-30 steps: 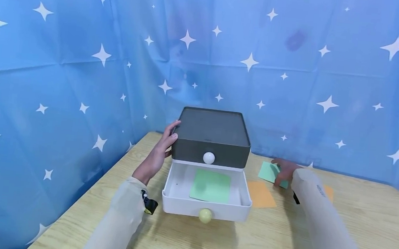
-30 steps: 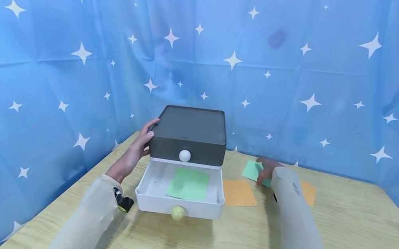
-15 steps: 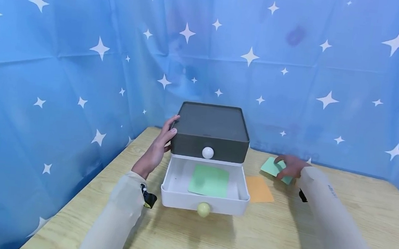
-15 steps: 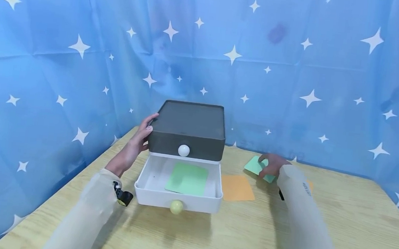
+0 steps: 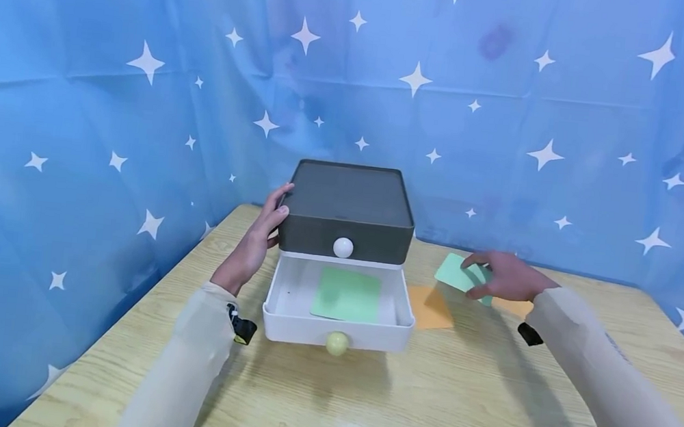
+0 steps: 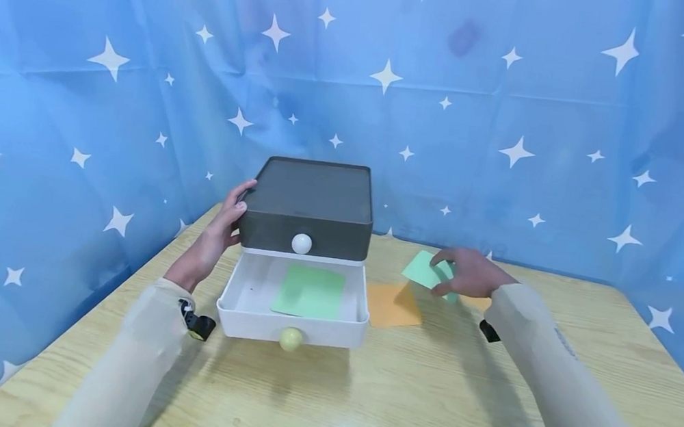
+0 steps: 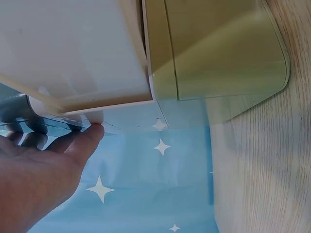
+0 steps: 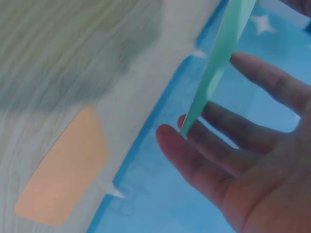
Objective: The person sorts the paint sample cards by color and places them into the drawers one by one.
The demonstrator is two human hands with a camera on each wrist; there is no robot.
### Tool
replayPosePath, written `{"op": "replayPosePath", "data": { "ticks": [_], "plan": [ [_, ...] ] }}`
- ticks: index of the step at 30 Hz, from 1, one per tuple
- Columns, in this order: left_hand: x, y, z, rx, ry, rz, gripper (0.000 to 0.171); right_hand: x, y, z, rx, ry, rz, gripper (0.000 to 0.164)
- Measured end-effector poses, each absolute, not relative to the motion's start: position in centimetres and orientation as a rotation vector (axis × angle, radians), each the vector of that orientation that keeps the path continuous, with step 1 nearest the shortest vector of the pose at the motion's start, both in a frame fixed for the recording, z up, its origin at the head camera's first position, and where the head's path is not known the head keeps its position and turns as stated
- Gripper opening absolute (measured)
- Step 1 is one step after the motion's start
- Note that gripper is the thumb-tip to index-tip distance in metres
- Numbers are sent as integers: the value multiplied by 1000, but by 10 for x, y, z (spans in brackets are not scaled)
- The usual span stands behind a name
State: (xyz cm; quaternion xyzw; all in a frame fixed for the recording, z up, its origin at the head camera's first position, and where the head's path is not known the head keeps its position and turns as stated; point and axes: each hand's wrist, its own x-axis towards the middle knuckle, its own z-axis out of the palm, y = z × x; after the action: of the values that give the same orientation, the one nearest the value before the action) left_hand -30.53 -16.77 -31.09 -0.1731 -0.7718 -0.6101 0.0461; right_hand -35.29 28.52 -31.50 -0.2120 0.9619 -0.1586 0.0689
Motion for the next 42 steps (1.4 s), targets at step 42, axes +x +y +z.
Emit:
{"op": "replayPosePath", "data": {
  "ticks": [42],
  "plan": [
    [-303, -167, -310, -528, -2348, -1837, 56, -225, 228, -266, -1238, 2872, -700, 42]
  ]
}}
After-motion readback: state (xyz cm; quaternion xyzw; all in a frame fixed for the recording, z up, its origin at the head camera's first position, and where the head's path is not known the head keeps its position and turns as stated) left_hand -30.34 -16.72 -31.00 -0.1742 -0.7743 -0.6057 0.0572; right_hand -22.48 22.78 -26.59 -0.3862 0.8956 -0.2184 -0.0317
